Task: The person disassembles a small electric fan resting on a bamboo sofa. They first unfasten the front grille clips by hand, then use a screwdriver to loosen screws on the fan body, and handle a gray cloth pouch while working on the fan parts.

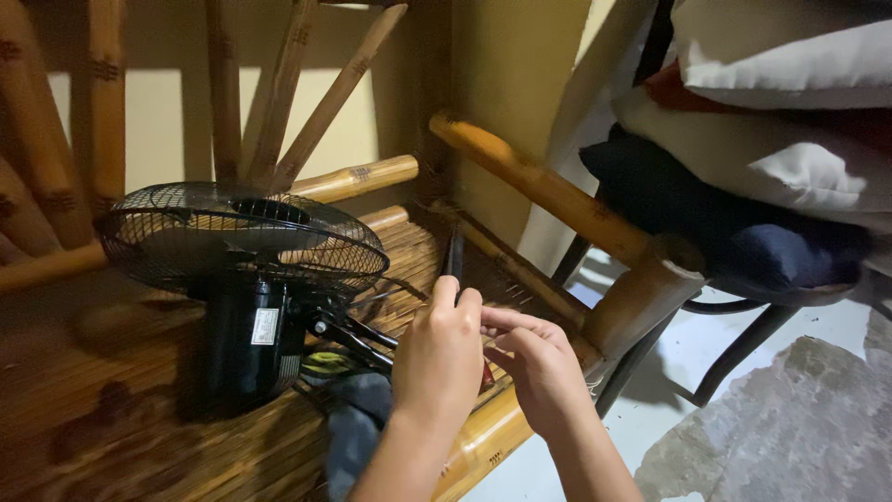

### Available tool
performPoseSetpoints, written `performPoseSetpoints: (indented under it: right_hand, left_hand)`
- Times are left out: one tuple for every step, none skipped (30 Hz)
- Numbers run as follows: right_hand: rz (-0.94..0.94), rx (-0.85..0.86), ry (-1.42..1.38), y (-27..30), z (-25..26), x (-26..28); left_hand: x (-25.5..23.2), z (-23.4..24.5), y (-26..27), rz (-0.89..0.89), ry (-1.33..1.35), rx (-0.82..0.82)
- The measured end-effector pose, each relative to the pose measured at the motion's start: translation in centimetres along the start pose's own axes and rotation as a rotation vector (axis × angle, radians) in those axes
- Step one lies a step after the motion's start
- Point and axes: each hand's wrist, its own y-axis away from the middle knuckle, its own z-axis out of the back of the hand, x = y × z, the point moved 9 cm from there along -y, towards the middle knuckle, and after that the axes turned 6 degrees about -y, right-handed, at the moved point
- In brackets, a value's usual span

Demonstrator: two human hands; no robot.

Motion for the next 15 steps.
performPoseSetpoints:
  right_hand:
    - [-0.002,0.002,-0.010,0.0,0.1,-0.1]
    - [-0.003,0.005,-0.019,-0.2,0.2,-0.2]
    - [-0.004,0.008,-0.029,-0.4,0.3,-0.3]
    - [0.003,0.027,-0.010,-0.6,0.4,-0.4]
    - [0.011,0.045,0.008,-0.9,0.5,-0.4]
    - [0.019,0.061,0.026,-1.2,0.8,-0.4]
    - [0.022,0.081,0.019,-1.6,1.0,-0.5]
    - [0.023,0.104,0.010,-2.3,1.1,-0.7]
    - [0.024,0.126,0.001,-2.8,1.3,-0.9]
    - [0.018,0.148,-0.027,-3.4,1.4,-1.2]
    - [0.013,0.170,-0.055,-4.0,1.6,-1.5]
    - [0.008,0.194,-0.083,-4.6,1.7,-2.0]
    - [-0.021,0.067,-0.033,-5.3,3.0,-2.9]
    - [-0.050,-0.058,0.016,-5.9,4.3,-3.9]
    - [-0.081,-0.184,0.065,-6.2,5.5,-4.9]
  left_hand:
    - [-0.2,0.1,0.0,-0.007,-0.015,-0.009]
    - [-0.2,0.2,0.0,-0.012,-0.013,-0.003]
    - [-0.2,0.3,0.0,-0.017,-0.010,0.004]
    - [-0.2,0.4,0.2,-0.023,-0.007,0.013]
    - [-0.1,0.5,0.2,-0.014,-0.006,0.023]
    - [0.0,0.5,0.2,-0.008,-0.004,0.034]
    - [0.1,0.4,0.3,-0.001,-0.002,0.045]
    - [0.1,0.6,0.4,-0.001,0.027,0.028]
    - [0.1,0.7,0.6,0.000,0.055,0.011]
    - [0.3,0.8,0.7,0.000,0.082,-0.009]
    - [0.5,0.9,0.8,0.011,0.102,-0.025]
    - [0.7,0.8,0.8,0.021,0.122,-0.042]
    - [0.9,0.8,0.9,0.032,0.142,-0.060]
    - [1.1,0.7,1.0,0.037,0.144,-0.080]
    - [1.2,0.6,1.1,0.043,0.145,-0.101]
